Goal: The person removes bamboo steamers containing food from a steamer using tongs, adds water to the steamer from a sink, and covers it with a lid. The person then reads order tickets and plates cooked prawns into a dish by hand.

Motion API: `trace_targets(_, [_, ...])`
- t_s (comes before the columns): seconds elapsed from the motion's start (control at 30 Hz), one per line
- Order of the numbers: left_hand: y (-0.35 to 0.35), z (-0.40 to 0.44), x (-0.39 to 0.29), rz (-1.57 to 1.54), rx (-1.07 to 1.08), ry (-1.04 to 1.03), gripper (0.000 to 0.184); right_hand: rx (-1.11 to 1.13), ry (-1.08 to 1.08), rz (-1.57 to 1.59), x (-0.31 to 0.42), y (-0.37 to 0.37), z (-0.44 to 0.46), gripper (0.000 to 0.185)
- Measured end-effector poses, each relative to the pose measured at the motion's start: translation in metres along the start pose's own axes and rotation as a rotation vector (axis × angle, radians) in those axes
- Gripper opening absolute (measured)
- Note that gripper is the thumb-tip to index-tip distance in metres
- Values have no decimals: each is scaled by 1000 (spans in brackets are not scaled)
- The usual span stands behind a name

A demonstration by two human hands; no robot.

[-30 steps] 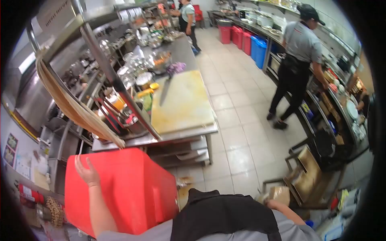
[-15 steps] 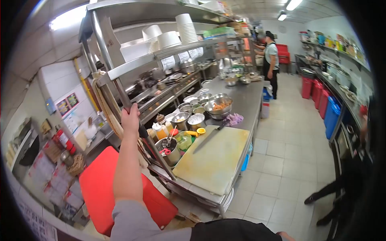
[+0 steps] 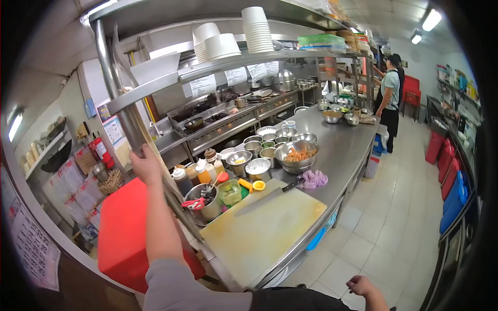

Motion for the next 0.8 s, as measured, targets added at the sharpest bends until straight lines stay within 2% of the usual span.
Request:
trace_targets(0.07, [1, -7, -4, 24, -59, -37, 37, 84, 73, -174, 73, 22, 22, 33])
trace_targets(0.13, [3, -9, -7, -123, -86, -27, 34, 176, 183, -258, 88, 24, 73, 33])
trace_targets(0.23, [-1, -3, 12, -60, -58, 80, 31, 227, 305, -338, 137, 45, 126, 36])
trace_targets(0.27, [-3, -6, 14, -184, -31, 133, 30, 225, 355, -363, 150, 54, 143, 37])
trace_targets(0.37, [5, -8, -1, -40, -81, 20, 30, 108, 526, -344, 195, 82, 203, 34])
trace_targets(0.47, [11, -7, 24, 56, -54, 61, 33, -25, 556, -265, 237, 109, 276, 25])
trace_targets(0.57, [33, -53, -43, 347, -378, -387, 40, -226, 691, -214, 282, 138, 349, 21])
trace_targets(0.6, [36, -65, -56, 352, -332, -332, 44, -301, 744, -192, 293, 147, 368, 20])
trace_targets(0.7, [19, -109, -88, -100, -115, -120, 39, -407, 1037, -279, 322, 162, 415, 16])
trace_targets(0.73, [7, -127, -110, -145, -55, -92, 37, -317, 1101, -349, 326, 161, 433, 22])
trace_targets(0.8, [-21, -160, -148, -164, 4, 50, 38, -351, 1253, -308, 335, 173, 449, 30])
Point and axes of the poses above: each hand's wrist, its own z-axis towards the middle knuckle, its own y-axis out of the back of the hand, x = y × z, the point moved 8 cm from there along z, towards the middle knuckle, and after that the axes turned 10 degrees about -x, right-handed, at the moved point
